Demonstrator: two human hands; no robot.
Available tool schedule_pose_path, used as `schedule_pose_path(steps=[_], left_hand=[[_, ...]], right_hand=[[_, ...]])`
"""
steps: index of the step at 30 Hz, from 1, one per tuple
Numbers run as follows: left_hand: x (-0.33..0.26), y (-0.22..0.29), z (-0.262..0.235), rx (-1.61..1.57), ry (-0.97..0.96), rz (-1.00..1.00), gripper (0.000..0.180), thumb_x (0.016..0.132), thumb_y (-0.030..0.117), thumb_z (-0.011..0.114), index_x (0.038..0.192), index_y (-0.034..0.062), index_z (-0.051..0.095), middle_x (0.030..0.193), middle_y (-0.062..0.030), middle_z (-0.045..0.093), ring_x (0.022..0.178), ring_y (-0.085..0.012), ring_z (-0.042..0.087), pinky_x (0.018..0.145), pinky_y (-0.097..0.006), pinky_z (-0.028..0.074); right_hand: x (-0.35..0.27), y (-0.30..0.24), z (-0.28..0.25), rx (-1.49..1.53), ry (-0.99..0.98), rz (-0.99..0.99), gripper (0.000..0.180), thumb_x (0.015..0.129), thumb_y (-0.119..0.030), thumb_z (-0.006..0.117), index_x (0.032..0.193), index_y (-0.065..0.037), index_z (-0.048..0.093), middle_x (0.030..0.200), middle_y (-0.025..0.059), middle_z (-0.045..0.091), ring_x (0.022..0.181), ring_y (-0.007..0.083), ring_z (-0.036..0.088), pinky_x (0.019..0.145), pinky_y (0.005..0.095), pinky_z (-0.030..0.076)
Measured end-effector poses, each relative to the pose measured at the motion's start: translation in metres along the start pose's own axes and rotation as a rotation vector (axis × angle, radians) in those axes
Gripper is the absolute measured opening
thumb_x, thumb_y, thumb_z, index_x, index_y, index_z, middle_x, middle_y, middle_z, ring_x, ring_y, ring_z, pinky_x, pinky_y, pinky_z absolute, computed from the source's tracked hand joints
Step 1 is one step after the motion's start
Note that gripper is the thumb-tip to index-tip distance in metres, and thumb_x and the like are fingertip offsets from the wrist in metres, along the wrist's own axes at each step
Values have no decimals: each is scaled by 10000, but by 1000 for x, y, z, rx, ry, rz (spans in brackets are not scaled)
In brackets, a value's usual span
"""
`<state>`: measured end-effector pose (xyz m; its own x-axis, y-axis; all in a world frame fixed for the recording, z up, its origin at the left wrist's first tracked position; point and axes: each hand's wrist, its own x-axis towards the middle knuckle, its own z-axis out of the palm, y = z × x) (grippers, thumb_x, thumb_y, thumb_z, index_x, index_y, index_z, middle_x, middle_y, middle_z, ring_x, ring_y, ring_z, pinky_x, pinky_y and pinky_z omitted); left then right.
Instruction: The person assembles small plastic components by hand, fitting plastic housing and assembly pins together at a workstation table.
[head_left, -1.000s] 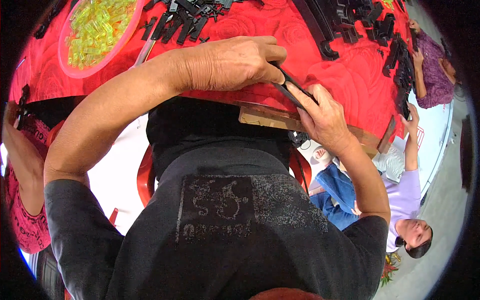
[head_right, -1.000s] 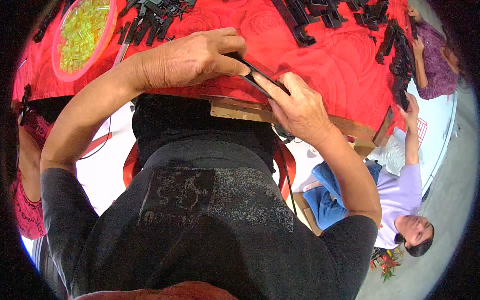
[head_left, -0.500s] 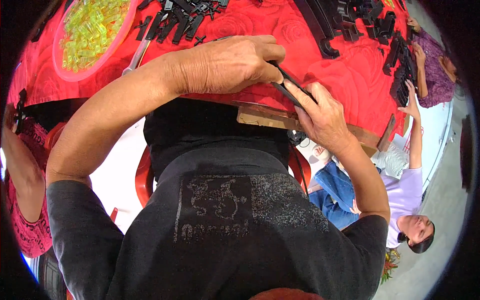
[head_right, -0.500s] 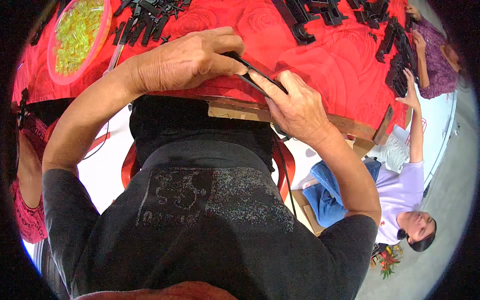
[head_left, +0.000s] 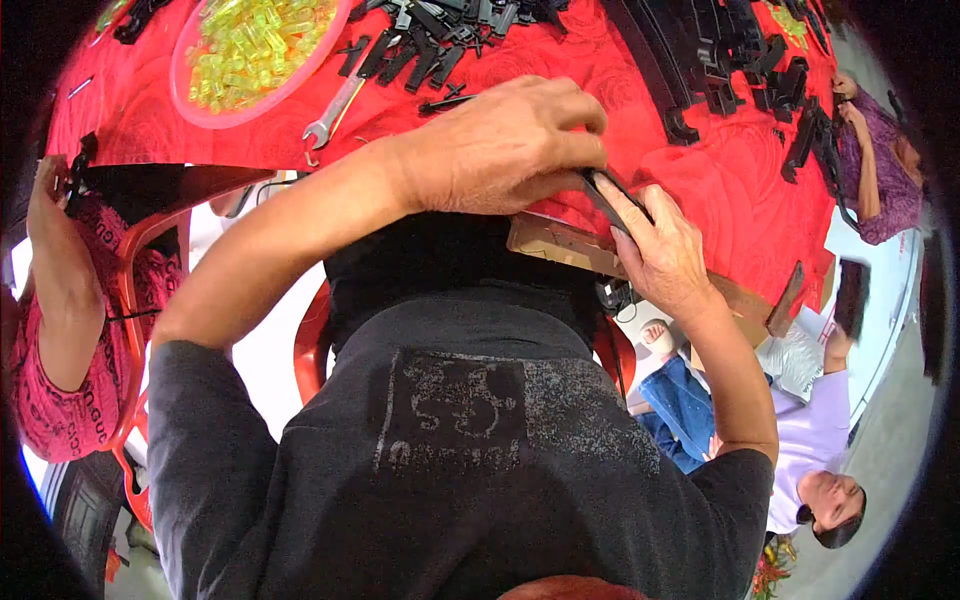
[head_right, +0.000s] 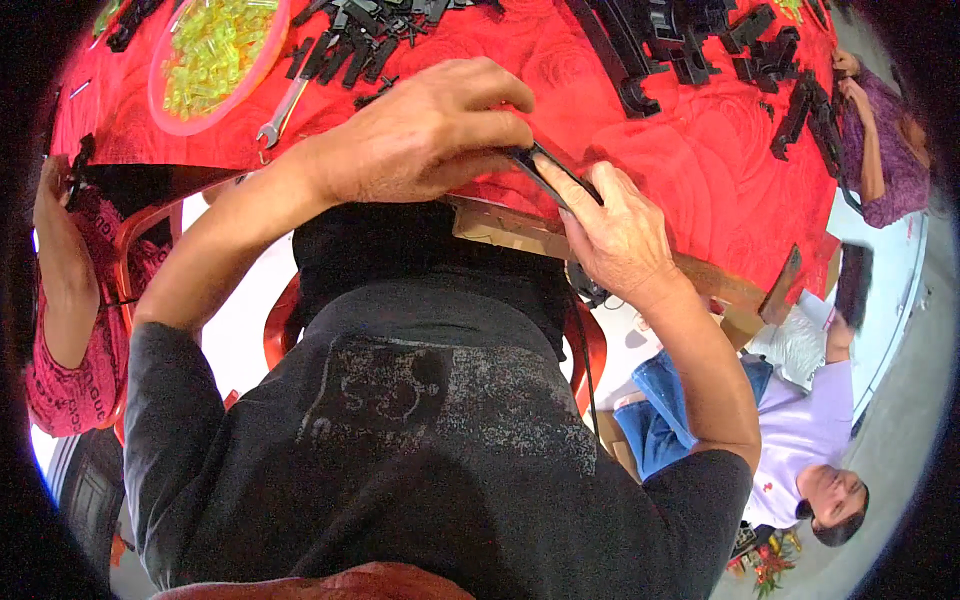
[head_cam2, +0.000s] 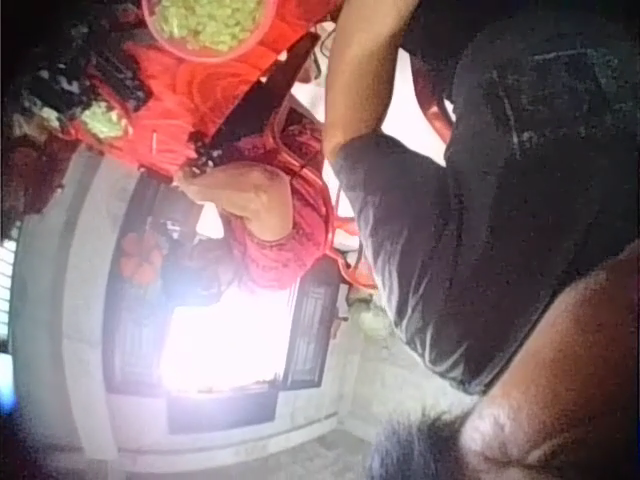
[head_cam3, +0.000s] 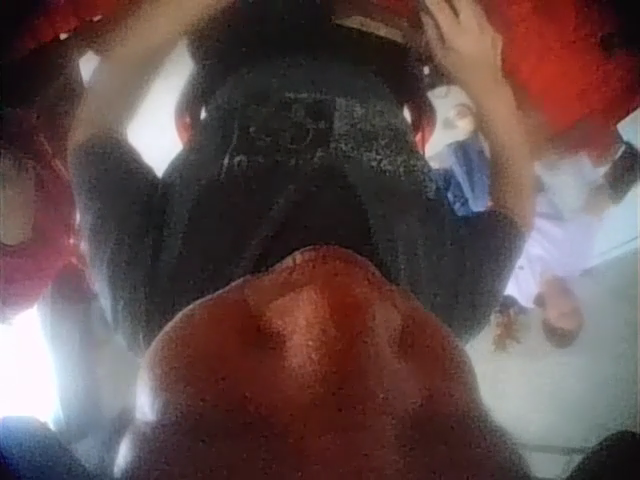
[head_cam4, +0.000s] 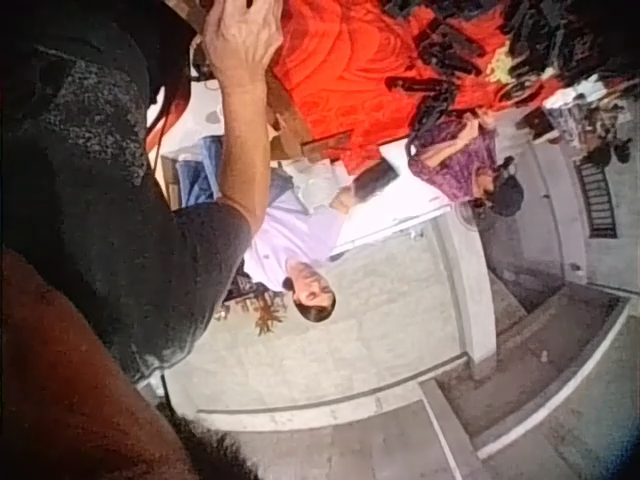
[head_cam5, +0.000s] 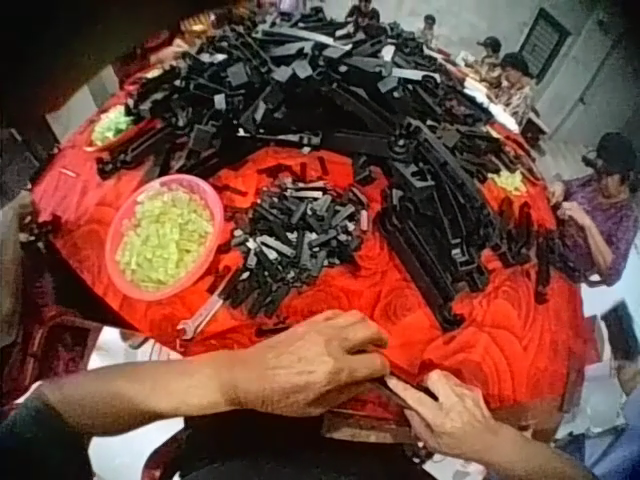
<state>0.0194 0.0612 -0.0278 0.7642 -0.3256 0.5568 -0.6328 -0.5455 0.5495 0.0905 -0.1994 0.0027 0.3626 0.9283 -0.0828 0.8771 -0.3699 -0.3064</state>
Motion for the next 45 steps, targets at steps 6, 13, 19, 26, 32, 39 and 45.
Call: schedule_pose_path(steps=[6, 13, 19, 26, 32, 39, 45], left_hand=[[-36, 9, -67, 310, 204, -506, 137, 871, -1, 666, 1007, -13, 663, 896, -171, 641, 823, -299, 660, 714, -355, 517], [-59, 19, -51, 350, 78, -631, 162, 856, 64, 695, 999, 7, 646, 897, -168, 602, 812, -369, 631, 701, -421, 501], [-52, 14, -43, 526, -36, -632, 158, 885, 96, 653, 986, 22, 557, 930, -180, 598, 871, -413, 610, 704, -489, 474], [-36, 13, -56, 416, -42, -561, 119, 913, 52, 566, 1020, 10, 536, 881, -238, 619, 859, -457, 607, 720, -519, 473], [-4, 25, -55, 386, -58, -386, 67, 916, 49, 540, 917, -13, 562, 850, -252, 618, 848, -445, 621, 716, -506, 486], [13, 23, -24, 318, -289, -293, 110, 860, 93, 573, 829, -12, 580, 763, -220, 646, 776, -426, 654, 673, -514, 504], [19, 19, -16, 339, -338, -299, 106, 779, 106, 661, 806, 4, 671, 759, -213, 683, 762, -389, 696, 658, -485, 548]], right_hand=[[-3, -1, -2, 26, -34, 31, 590, 854, -51, 648, 1425, -142, 534, 884, 125, 448, 794, 319, 560, 672, 434, 488], [-3, -5, 7, 44, 99, 23, 546, 853, -77, 662, 1383, -177, 581, 933, 123, 492, 860, 310, 582, 726, 420, 512], [-4, -5, 7, 78, 84, 63, 512, 871, -94, 651, 1372, -184, 589, 959, 123, 493, 884, 313, 578, 771, 425, 507], [-6, -4, 10, 90, 97, 70, 508, 877, -113, 652, 1374, -200, 589, 958, 120, 490, 902, 317, 568, 791, 433, 499], [-7, -5, 8, 59, 57, 81, 518, 881, -87, 645, 1391, -148, 574, 994, 147, 514, 920, 328, 572, 810, 413, 494], [-4, -7, 9, 70, 68, 79, 517, 864, -99, 652, 1371, -173, 593, 977, 150, 517, 915, 337, 575, 800, 432, 498], [-3, -8, 7, 73, 49, 99, 513, 858, -87, 653, 1363, -158, 598, 980, 156, 525, 911, 343, 578, 805, 430, 502]])
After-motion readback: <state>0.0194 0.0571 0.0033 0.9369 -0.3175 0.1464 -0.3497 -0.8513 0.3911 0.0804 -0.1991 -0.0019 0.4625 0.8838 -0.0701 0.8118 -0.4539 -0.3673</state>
